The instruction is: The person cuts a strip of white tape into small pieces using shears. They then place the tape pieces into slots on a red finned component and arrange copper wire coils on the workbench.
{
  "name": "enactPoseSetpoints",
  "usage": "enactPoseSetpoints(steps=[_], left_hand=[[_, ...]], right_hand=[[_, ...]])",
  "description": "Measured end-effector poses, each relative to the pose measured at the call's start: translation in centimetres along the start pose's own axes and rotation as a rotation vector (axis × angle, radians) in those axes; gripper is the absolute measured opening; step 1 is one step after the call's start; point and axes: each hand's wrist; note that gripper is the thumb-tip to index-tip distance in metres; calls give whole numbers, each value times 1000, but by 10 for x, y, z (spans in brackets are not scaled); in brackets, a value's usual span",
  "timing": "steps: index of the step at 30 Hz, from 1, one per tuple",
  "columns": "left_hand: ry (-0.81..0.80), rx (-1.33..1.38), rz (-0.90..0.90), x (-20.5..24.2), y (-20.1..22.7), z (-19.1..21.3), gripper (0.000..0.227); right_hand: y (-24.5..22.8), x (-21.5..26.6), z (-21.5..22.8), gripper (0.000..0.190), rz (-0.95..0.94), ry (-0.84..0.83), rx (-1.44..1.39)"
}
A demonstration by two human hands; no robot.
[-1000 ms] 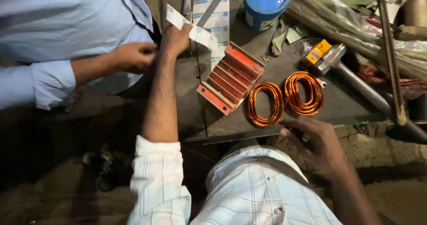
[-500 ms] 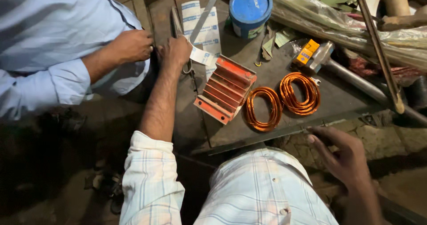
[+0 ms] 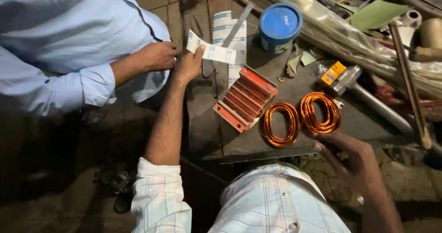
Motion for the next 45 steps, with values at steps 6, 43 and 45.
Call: enactPoseSetpoints(steps=[6,43,45], left_hand=[[10,256,-113,47,127,101,42],[275,932,115,286,254,46,28],[274,1124,103,286,238,55,33]], right_hand=[[-31,-21,16,29,79,-42,-157],[-116,-38,-156,51,134,-616,354],[-111,-32,-162,40,66,-707,128]])
Point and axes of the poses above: each hand's wrist, its own x-axis away from the middle knuckle, its own z-axis out of the back of the hand, y = z × x, and after that the axes turned 10 degrees about -y, right-handed
